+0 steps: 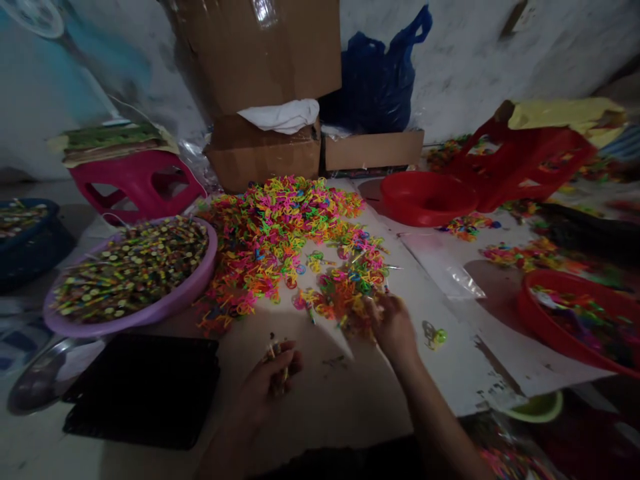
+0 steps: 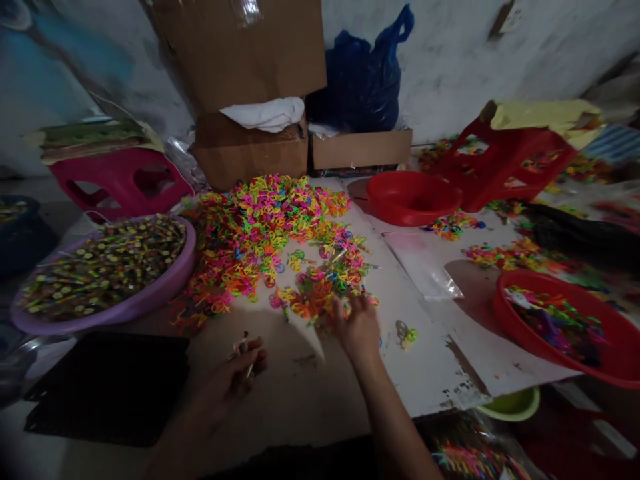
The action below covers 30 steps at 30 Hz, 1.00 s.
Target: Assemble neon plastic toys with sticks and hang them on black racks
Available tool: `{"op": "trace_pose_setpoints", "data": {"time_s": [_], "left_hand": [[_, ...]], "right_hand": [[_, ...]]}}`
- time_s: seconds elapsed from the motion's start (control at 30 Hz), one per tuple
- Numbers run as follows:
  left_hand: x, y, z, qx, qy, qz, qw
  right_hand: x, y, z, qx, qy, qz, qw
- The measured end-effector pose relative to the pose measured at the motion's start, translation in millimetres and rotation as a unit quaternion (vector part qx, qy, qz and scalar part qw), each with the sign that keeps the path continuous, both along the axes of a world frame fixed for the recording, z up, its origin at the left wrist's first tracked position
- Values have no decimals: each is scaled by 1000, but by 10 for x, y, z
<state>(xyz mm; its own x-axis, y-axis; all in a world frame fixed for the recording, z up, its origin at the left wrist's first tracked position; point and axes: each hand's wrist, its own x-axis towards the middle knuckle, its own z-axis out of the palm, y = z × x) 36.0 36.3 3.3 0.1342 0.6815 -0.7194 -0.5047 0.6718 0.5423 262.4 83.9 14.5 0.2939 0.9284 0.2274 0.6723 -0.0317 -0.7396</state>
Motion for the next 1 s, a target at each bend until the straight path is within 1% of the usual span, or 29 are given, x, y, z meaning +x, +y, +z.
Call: {"op": "trace_pose_setpoints", "data": {"time_s": [0.03, 0.07, 0.1, 0.17, 0.2, 0.27, 0.33, 0.37, 0.43, 0.5, 0.57, 0.63, 0.7, 0.77, 0.8, 0.83, 0.9, 0.97, 1.0], "left_hand": [[-53, 20, -46, -16, -20, 26, 999], [-97, 38, -79, -28, -37, 49, 998], [-126, 52, -99, -37, -50, 68, 996], [-142, 76, -114, -34, -53, 103, 993], [-136, 84, -116, -27, -50, 120, 991], [-128, 91, -131, -13, -47, 137, 989], [-156, 82, -176, -8, -48, 138, 989], [-185, 73, -209, -11, -49, 136, 989], [-254, 49, -280, -17, -49, 146, 988], [-301, 26, -333, -23, -54, 156, 986], [-304, 12, -351, -31, -60, 154, 986], [-272, 12, -339, -41, -46, 147, 987], [-231, 15, -321, -45, -24, 133, 990], [-200, 7, -314, -34, -6, 109, 993], [-187, -3, -316, -25, 2, 97, 995], [-173, -16, -319, -17, 12, 85, 996], [-134, -37, -319, -3, 37, 61, 997], [-68, -34, -293, 15, 56, 32, 998], [-23, -19, -267, 27, 62, 18, 998]], "right_hand": [[38, 81, -5, 33, -77, -43, 996], [12, 160, -20, 57, -136, -48, 988], [-78, 239, -46, 69, -178, -15, 981], [-411, 415, -132, 62, -221, 118, 966], [-616, 518, -183, 48, -240, 164, 956], [-1003, 744, -273, 5, -265, 158, 951], [-1262, 954, -317, -26, -279, 148, 949], [-1327, 1029, -319, -35, -284, 148, 947], [-1338, 1082, -302, -27, -285, 159, 945], [-1232, 976, -295, 10, -265, 181, 947], [-1064, 725, -340, 51, -230, 208, 949], [-883, 392, -451, 71, -209, 221, 950], [-726, 61, -604, 84, -214, 213, 950], [-627, -198, -749, 108, -221, 201, 948], [-603, -287, -804, 113, -222, 197, 948], [-591, -344, -841, 112, -222, 195, 949], [-574, -364, -854, 94, -202, 206, 953], [-501, -271, -786, 67, -130, 217, 965], [-430, -196, -723, 56, -69, 200, 976]]}}
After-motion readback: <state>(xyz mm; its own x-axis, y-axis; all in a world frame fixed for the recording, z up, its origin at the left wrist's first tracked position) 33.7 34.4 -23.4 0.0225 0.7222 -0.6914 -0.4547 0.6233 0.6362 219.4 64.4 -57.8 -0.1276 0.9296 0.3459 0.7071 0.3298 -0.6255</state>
